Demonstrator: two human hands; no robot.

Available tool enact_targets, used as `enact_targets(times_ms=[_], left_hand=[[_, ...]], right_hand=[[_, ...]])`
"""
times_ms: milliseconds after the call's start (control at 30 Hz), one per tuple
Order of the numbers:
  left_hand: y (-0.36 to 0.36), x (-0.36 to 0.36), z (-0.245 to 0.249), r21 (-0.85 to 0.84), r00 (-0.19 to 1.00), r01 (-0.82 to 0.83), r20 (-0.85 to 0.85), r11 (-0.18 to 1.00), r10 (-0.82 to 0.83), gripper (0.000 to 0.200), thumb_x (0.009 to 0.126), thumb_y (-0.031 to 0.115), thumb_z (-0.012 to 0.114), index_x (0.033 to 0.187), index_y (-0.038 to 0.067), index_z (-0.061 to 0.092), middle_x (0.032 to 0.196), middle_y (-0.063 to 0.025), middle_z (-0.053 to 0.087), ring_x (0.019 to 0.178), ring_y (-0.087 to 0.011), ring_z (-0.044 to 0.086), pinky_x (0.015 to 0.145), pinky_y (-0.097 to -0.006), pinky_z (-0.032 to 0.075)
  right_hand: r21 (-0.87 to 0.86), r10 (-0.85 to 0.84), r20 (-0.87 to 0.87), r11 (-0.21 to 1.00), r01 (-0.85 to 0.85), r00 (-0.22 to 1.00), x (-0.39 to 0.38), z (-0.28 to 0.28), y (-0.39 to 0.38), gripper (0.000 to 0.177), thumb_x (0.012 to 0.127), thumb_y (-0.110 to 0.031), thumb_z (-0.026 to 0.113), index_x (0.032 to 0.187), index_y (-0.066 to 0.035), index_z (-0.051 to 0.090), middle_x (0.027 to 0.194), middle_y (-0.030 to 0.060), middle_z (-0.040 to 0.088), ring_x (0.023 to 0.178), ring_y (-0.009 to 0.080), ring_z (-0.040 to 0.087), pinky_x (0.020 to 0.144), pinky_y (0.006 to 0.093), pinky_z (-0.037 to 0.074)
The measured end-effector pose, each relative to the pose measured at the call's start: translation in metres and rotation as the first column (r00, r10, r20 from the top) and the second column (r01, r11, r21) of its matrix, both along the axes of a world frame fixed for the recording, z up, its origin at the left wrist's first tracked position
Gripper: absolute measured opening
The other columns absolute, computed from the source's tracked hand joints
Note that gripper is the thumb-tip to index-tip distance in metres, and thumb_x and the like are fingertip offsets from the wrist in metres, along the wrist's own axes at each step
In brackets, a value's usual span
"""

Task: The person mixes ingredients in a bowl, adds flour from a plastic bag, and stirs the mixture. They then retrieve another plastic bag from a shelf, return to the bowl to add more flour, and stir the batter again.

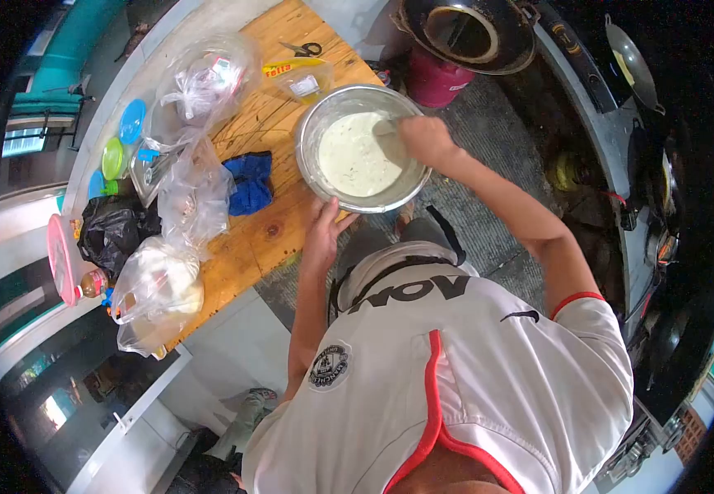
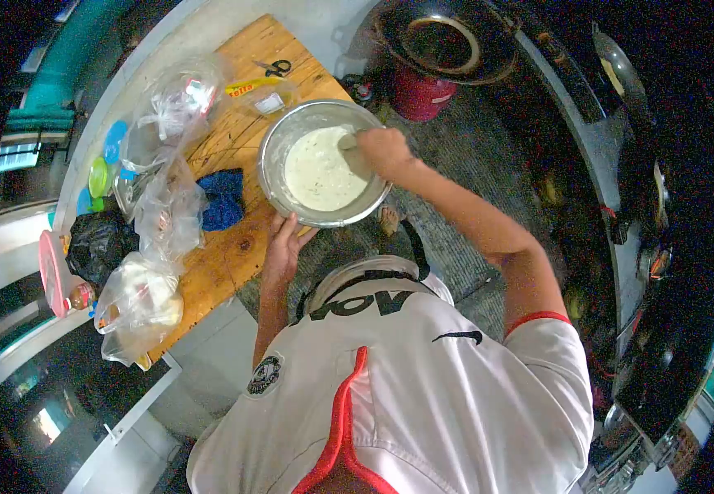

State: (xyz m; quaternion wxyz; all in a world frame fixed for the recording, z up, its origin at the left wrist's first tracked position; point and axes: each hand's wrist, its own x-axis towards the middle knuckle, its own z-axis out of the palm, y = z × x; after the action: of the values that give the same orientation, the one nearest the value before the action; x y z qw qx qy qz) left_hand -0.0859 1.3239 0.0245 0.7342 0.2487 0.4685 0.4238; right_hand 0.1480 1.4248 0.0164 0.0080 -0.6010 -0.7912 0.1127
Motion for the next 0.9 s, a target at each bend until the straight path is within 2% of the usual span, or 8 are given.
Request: enact_targets(times_ms=[133, 233, 267, 400, 600, 700, 833, 900], left_hand=[[0.002, 0.001, -0.013, 0.038, 0.999, 0.042, 0.007, 0.998, -0.043, 0.036, 0.09, 0.02, 0.045, 0.124, 0.008, 0.04, 0.122, -0.0078, 0.046, 0.113, -0.0222, 0.046, 0.094, -0.0448, 0.038], [0.002, -0.008, -0.02, 0.022, 0.999, 0.038, 0.032, 0.999, -0.038, 0.035, 0.09, 0.018, 0.045, 0.123, 0.006, 0.041, 0.121, -0.0079, 0.047, 0.112, -0.0211, 0.047, 0.093, -0.0428, 0.04], [0.003, -0.01, -0.022, 0.011, 0.998, 0.04, 0.038, 0.999, -0.041, 0.035, 0.09, 0.018, 0.045, 0.123, 0.005, 0.041, 0.12, -0.0082, 0.047, 0.111, -0.0203, 0.047, 0.092, -0.0416, 0.041], [0.01, -0.019, -0.032, 0.004, 0.994, 0.069, 0.081, 0.998, -0.069, 0.035, 0.09, 0.017, 0.046, 0.122, 0.004, 0.042, 0.119, -0.0083, 0.048, 0.109, -0.0198, 0.048, 0.091, -0.0405, 0.043], [0.014, -0.035, -0.018, 0.001, 1.0, 0.018, -0.002, 1.0, -0.018, 0.034, 0.089, 0.018, 0.048, 0.121, 0.006, 0.045, 0.117, -0.0061, 0.05, 0.106, -0.0185, 0.05, 0.089, -0.0377, 0.044], [0.014, -0.033, -0.017, 0.022, 0.999, -0.003, -0.04, 1.0, 0.004, 0.036, 0.089, 0.02, 0.049, 0.123, 0.008, 0.045, 0.118, -0.0047, 0.05, 0.105, -0.0178, 0.051, 0.089, -0.0365, 0.044], [0.026, -0.046, -0.034, 0.039, 0.995, 0.014, -0.104, 0.999, -0.01, 0.04, 0.088, 0.025, 0.05, 0.124, 0.008, 0.044, 0.119, -0.0033, 0.05, 0.104, -0.0168, 0.052, 0.088, -0.0351, 0.044], [0.032, -0.057, -0.029, 0.058, 0.995, 0.069, -0.075, 0.996, -0.065, 0.04, 0.088, 0.027, 0.05, 0.124, 0.008, 0.044, 0.119, -0.0027, 0.05, 0.105, -0.0164, 0.05, 0.088, -0.0347, 0.042]], right_hand=[[0.012, 0.149, -0.272, 0.988, -0.151, 0.951, -0.026, -0.017, -0.011, 0.021, 0.07, -0.022, 0.06, 0.072, -0.001, 0.063, 0.071, 0.0178, 0.062, 0.064, 0.0325, 0.062, 0.058, 0.0402, 0.05], [-0.045, 0.272, -0.268, 0.955, -0.294, 0.924, -0.005, -0.002, -0.014, 0.018, 0.069, -0.02, 0.059, 0.071, -0.002, 0.063, 0.07, 0.0169, 0.062, 0.063, 0.0307, 0.062, 0.057, 0.0394, 0.05], [-0.072, 0.202, -0.032, 0.976, -0.204, 0.979, -0.003, 0.002, -0.004, 0.017, 0.069, -0.019, 0.06, 0.072, -0.003, 0.063, 0.07, 0.0157, 0.062, 0.064, 0.028, 0.063, 0.055, 0.0379, 0.051], [0.183, 0.085, -0.033, 0.98, -0.078, 0.996, -0.026, -0.032, 0.023, 0.017, 0.07, -0.02, 0.059, 0.075, -0.005, 0.062, 0.069, 0.0132, 0.062, 0.064, 0.0259, 0.063, 0.054, 0.0367, 0.051], [-0.017, 0.414, -0.049, 0.91, -0.415, 0.909, -0.022, -0.002, 0.023, 0.016, 0.075, -0.02, 0.054, 0.084, -0.009, 0.062, 0.073, 0.0135, 0.063, 0.065, 0.0286, 0.062, 0.057, 0.0396, 0.05], [-0.001, 0.151, 0.052, 0.989, -0.151, 0.987, -0.03, -0.01, 0.05, 0.018, 0.075, -0.021, 0.055, 0.087, -0.009, 0.061, 0.075, 0.0145, 0.063, 0.07, 0.0304, 0.062, 0.061, 0.0419, 0.05], [-0.015, 0.53, -0.175, 0.841, -0.541, 0.83, -0.045, -0.028, 0.033, 0.016, 0.076, -0.019, 0.055, 0.084, -0.005, 0.058, 0.071, 0.0158, 0.06, 0.068, 0.0332, 0.06, 0.06, 0.0422, 0.047], [-0.051, 0.459, 0.007, 0.887, -0.458, 0.888, -0.042, 0.001, 0.049, 0.012, 0.074, -0.014, 0.055, 0.081, -0.006, 0.06, 0.074, 0.0157, 0.062, 0.07, 0.0314, 0.062, 0.059, 0.0416, 0.049]])
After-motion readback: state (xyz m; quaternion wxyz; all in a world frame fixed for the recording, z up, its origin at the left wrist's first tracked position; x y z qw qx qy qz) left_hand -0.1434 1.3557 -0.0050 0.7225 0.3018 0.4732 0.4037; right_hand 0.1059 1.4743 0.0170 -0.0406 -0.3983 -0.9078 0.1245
